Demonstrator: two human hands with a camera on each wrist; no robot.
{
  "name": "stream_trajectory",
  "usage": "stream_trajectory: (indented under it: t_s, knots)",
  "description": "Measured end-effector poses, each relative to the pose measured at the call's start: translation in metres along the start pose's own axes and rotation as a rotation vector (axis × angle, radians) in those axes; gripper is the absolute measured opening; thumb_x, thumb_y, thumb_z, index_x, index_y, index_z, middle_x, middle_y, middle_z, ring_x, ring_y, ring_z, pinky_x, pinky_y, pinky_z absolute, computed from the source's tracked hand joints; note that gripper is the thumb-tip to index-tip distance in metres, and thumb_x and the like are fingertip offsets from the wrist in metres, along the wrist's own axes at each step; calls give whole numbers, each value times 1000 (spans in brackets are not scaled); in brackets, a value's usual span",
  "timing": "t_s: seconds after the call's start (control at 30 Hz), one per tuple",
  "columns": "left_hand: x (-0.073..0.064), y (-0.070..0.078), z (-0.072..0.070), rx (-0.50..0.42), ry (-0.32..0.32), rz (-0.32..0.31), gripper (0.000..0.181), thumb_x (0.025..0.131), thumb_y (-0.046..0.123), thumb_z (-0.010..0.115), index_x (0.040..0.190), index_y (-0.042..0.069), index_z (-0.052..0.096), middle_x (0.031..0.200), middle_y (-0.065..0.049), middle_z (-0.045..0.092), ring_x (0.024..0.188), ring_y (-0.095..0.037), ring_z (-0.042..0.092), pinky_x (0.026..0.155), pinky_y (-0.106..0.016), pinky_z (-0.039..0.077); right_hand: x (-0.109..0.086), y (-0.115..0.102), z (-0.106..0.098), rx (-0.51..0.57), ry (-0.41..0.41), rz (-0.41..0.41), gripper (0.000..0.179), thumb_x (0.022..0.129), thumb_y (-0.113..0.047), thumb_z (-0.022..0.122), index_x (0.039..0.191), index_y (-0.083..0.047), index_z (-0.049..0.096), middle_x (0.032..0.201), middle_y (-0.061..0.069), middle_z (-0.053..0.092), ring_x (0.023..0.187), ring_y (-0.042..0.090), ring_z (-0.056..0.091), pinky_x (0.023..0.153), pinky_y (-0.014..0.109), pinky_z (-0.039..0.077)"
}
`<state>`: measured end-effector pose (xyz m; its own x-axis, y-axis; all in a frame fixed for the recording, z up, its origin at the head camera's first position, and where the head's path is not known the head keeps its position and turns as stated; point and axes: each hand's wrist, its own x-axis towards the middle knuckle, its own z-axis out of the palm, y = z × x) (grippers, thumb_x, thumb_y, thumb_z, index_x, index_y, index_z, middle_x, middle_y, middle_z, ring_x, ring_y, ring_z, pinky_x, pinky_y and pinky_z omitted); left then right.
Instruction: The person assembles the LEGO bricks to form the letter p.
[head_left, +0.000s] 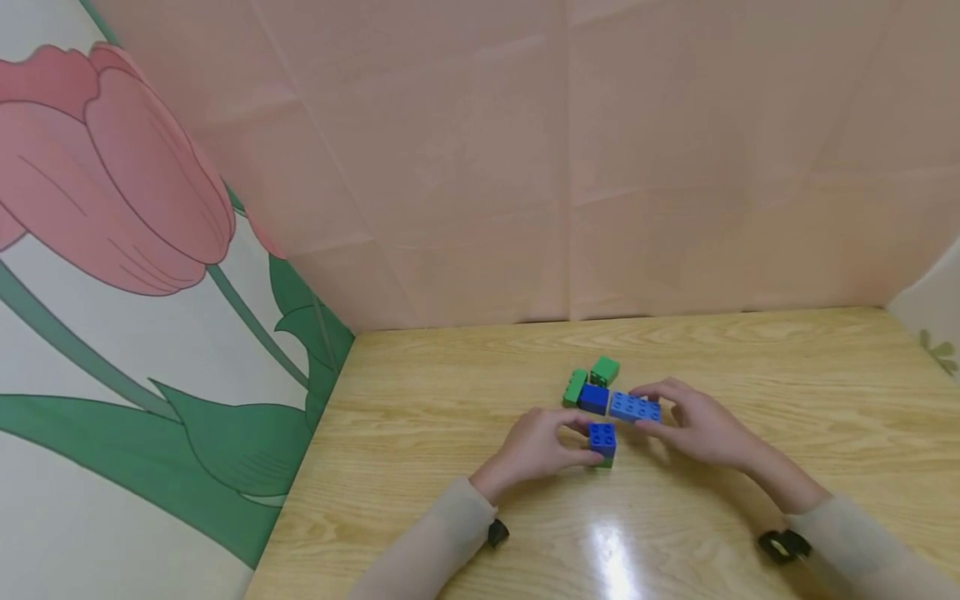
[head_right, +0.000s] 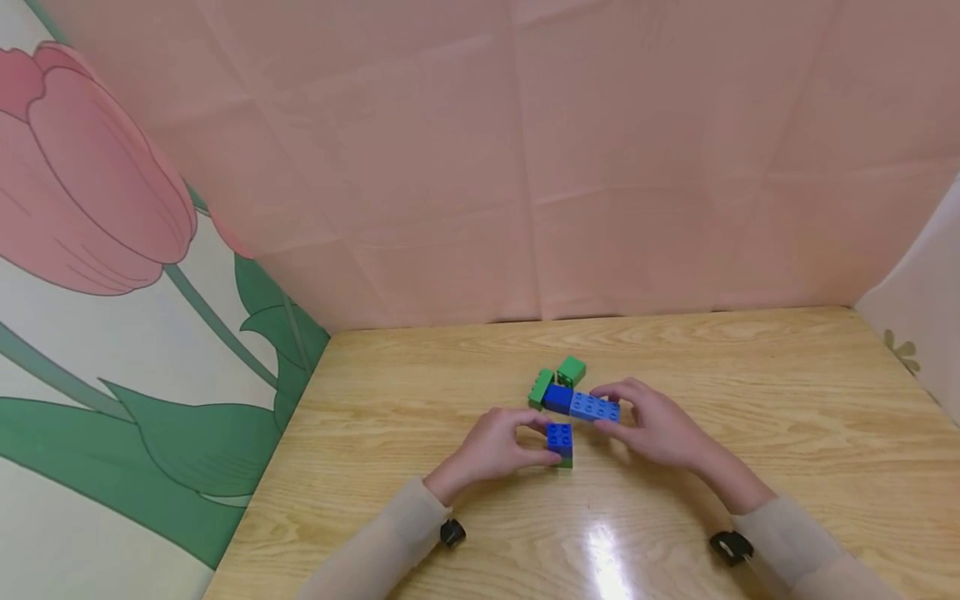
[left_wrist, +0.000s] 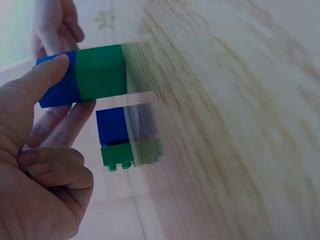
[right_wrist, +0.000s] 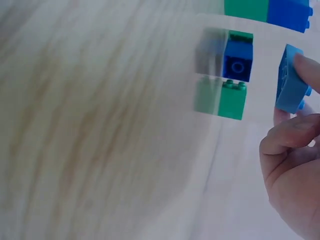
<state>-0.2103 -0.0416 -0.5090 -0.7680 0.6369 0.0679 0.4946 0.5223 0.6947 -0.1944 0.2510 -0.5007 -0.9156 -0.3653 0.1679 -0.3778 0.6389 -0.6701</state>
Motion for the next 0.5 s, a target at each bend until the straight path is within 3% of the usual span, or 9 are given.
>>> stream_trajectory:
  t_s: [0.17,0.5]
  knots:
    - [-1,0,0,5,7,7,41,88,50,82,124,31,73,110,25,69,107,1,64,95,-25,49,-1,-6,0,27,10,-21,38,95,-34,78,128,-20,65,115,1,63,53,6,41,47,26,40]
    - [-1,1,-1,13,10,3,47,87,49,82,129,31,72,109,24,70,106,0,65,92,-23,50,-5,-23,0,35,39,-141,37,93,-25,81,127,-23,67,109,-9,62,56,7,40,47,25,39]
